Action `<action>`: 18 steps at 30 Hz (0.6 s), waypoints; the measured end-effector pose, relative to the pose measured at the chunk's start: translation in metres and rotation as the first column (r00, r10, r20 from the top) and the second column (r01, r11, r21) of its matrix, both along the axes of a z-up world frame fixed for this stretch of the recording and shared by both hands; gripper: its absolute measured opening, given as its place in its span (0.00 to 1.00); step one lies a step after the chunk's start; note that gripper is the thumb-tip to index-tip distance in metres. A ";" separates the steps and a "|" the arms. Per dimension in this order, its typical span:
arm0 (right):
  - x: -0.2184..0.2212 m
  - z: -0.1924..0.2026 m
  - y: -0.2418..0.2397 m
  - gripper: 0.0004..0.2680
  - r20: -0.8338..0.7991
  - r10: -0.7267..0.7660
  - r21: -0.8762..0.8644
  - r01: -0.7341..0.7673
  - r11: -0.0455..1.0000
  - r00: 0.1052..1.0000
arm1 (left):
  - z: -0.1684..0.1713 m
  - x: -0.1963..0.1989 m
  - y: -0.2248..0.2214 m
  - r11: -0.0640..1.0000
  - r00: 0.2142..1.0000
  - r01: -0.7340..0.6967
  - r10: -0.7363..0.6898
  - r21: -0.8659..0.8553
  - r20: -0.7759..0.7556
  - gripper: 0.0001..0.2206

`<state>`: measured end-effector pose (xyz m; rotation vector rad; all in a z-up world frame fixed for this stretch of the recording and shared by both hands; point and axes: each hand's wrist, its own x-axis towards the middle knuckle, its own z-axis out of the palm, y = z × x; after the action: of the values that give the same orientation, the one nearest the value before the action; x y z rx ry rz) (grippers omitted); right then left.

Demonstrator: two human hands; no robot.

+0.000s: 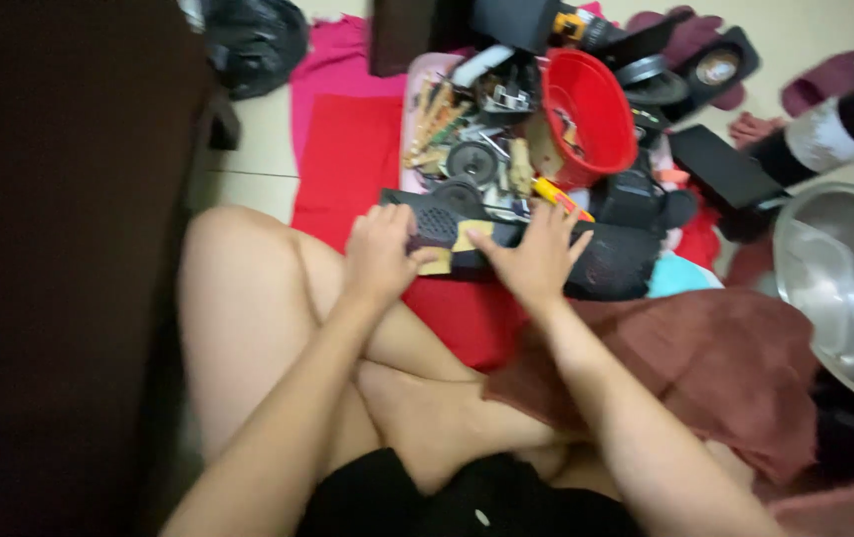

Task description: Applying adhesive strips and putty to a speaker housing to seal or repair it.

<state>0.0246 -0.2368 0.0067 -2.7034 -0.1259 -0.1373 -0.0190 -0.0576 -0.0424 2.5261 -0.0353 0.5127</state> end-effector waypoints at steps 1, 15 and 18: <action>0.007 -0.003 -0.023 0.29 -0.001 -0.020 -0.014 0.020 1.000 1.000 | 0.000 -0.001 0.000 1.000 1.000 0.020 -0.020 -0.014 -0.001 0.21; 0.061 -0.020 -0.178 0.35 -0.150 -0.029 0.054 0.037 0.998 0.988 | 0.011 -0.003 -0.007 0.987 0.999 0.050 -0.049 -0.154 0.010 0.14; 0.051 -0.013 -0.128 0.38 -0.152 -0.001 0.128 0.020 0.992 0.988 | 0.014 -0.004 -0.010 0.973 1.000 -0.008 0.001 -0.229 -0.027 0.16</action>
<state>0.0757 -0.3647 -0.0058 -2.5739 -0.0552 0.0556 -0.0232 -0.0679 -0.0284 2.3072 0.0379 0.4565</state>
